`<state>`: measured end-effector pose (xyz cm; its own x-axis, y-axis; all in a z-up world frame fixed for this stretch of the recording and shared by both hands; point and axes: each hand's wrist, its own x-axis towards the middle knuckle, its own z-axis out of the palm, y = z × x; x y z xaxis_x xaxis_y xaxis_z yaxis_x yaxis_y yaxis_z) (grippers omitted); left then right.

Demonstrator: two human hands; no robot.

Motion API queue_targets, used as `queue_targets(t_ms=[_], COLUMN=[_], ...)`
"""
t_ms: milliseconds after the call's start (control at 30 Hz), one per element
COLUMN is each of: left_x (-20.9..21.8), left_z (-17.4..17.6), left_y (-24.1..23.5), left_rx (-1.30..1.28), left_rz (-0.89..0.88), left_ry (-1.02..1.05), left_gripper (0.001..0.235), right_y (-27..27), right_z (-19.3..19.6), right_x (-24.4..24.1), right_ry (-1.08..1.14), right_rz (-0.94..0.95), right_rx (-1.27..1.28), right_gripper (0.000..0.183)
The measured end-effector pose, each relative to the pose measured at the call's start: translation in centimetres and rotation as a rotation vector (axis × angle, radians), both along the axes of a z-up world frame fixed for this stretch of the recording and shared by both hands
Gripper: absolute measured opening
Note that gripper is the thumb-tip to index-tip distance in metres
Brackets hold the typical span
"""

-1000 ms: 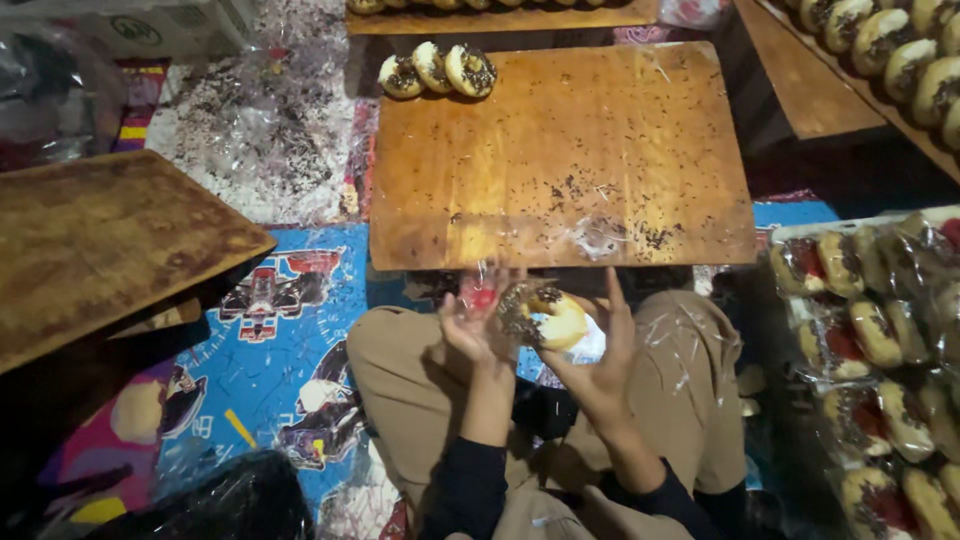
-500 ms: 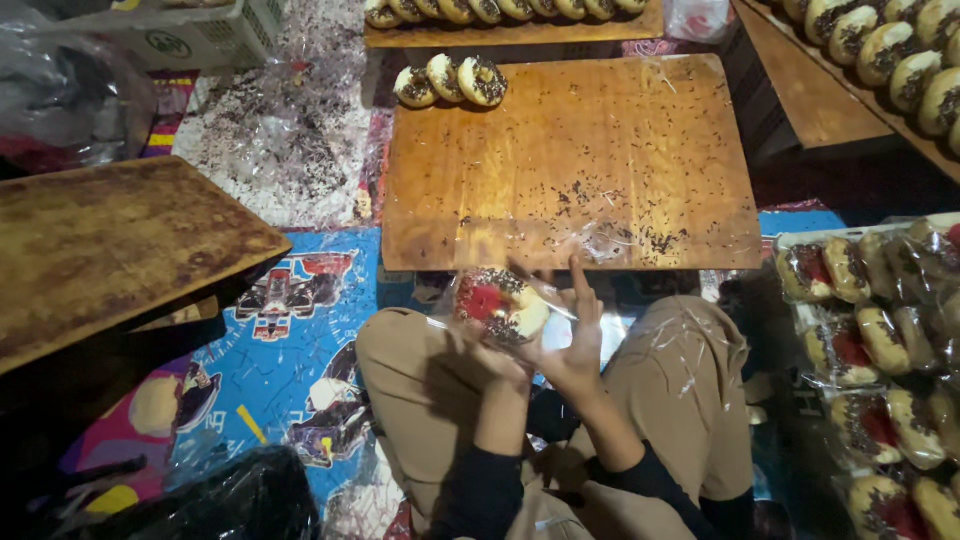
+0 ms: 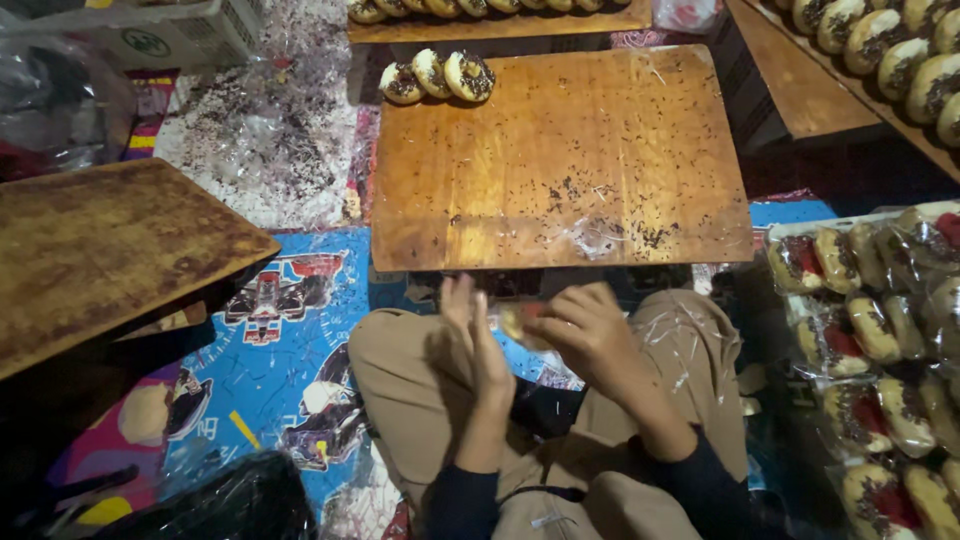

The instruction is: The person sits on the floor and individually wraps small pastries in clear plastic bags. They pick each pastry from a wooden board, place it into a bag, and set the packaged item aside.

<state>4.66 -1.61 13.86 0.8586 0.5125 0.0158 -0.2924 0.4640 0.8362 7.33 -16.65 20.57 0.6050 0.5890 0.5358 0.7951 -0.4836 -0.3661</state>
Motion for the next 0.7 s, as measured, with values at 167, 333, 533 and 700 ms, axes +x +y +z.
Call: queue_targets(t_ms=[167, 333, 533, 700], left_x=[-1.9, -2.0, -2.4, -2.6], left_z=[1.8, 3.5, 3.7, 4.0], left_y=[1.9, 1.9, 3.3, 3.9], left_rx=[0.618, 0.810, 1.004, 1.080], left_rz=[-0.551, -0.492, -0.549, -0.574], left_ry=[0.025, 0.175, 0.024, 0.054], left_gripper=[0.029, 0.025, 0.018, 0.010], right_y=[-0.2, -0.3, -0.2, 0.4], right_z=[2.5, 5.8, 7.9, 6.1], right_x=[1.7, 1.8, 2.3, 2.5], right_ry=[0.519, -0.003, -0.058, -0.123], right_rz=[0.022, 0.130, 0.355, 0.399], right_rx=[0.185, 0.126, -0.058, -0.062], right_gripper=[0.021, 0.022, 0.037, 0.032])
